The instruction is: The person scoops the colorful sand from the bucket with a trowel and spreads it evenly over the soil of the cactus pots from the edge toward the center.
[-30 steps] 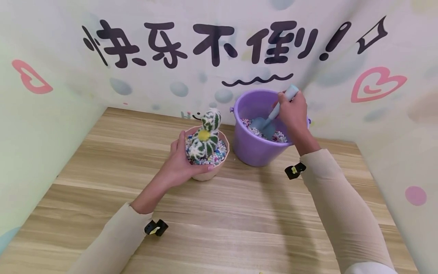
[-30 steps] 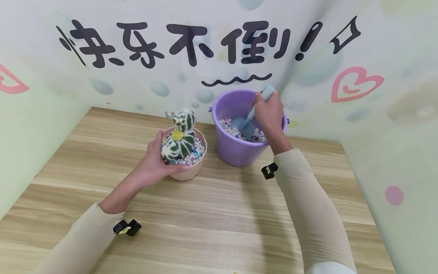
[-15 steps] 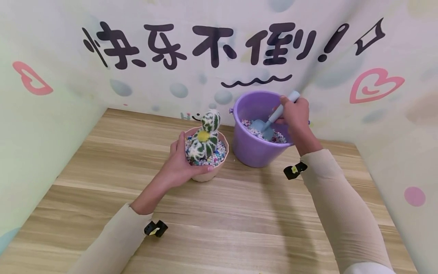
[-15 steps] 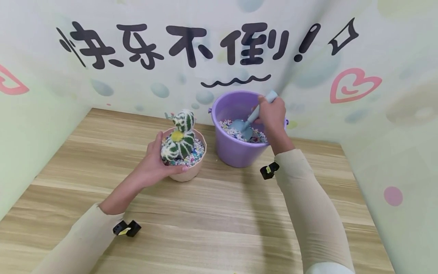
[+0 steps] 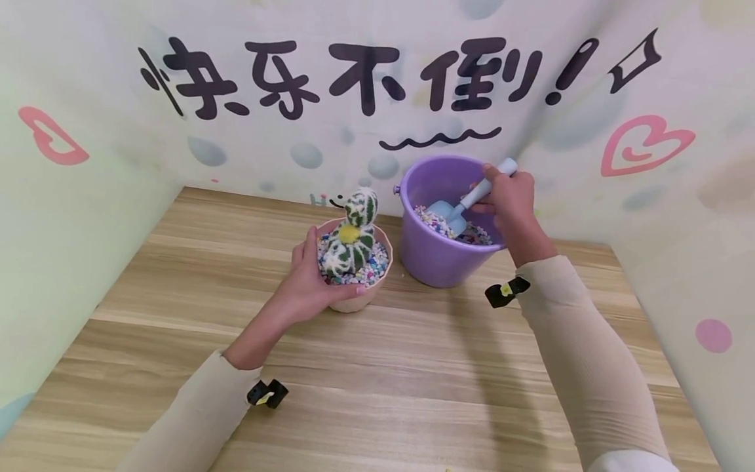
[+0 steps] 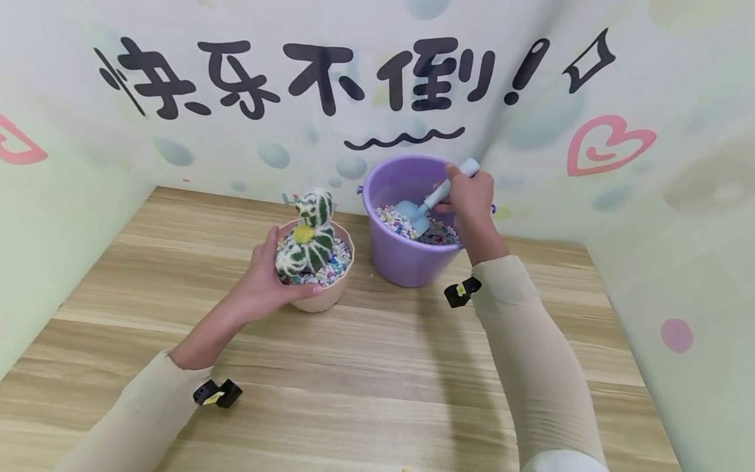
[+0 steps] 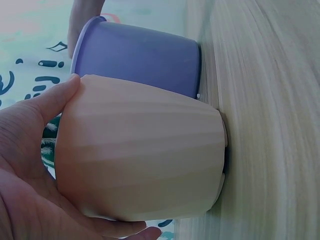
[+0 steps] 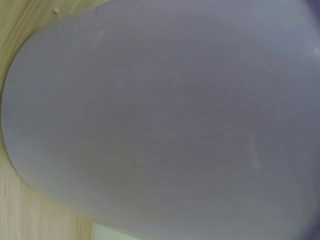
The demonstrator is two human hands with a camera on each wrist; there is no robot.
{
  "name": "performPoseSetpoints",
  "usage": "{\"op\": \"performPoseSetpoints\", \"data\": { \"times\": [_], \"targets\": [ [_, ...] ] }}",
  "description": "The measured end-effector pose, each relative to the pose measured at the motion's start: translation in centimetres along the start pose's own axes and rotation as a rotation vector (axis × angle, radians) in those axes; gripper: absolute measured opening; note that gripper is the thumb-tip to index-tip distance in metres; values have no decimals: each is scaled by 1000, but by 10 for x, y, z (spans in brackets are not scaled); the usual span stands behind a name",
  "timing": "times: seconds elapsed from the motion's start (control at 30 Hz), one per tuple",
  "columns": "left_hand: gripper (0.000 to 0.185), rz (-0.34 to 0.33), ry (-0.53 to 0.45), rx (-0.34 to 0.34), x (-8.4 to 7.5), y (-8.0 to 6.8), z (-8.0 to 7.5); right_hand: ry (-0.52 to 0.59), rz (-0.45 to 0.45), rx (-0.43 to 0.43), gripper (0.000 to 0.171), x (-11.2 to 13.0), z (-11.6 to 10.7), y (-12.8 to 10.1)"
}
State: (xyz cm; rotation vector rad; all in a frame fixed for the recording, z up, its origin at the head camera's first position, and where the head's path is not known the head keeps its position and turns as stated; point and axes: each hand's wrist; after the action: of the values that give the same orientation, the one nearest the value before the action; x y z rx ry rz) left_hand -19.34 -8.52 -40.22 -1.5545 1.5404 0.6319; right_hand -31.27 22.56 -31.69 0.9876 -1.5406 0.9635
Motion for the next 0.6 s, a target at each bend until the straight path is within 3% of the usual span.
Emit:
{"op": "performPoseSetpoints", "data": {
  "times": [0.27,0.6],
  "targets": [
    [135,9,-10,3,1,0,-1,113,40,-15,32,2,-1,1],
    [134,-10,-1,13,0,0,-2,223,74,-45,39,6,-6,4]
  ]
}}
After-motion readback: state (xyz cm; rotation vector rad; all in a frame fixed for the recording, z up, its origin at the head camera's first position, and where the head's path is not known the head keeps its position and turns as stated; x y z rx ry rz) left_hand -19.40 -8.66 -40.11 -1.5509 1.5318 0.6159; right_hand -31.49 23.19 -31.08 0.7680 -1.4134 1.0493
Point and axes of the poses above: each hand's wrist, its own y-axis towards the middle knuckle, its own z-axis out of the palm, x = y × z, and after that the axes turned 4 degrees about -z, right-handed
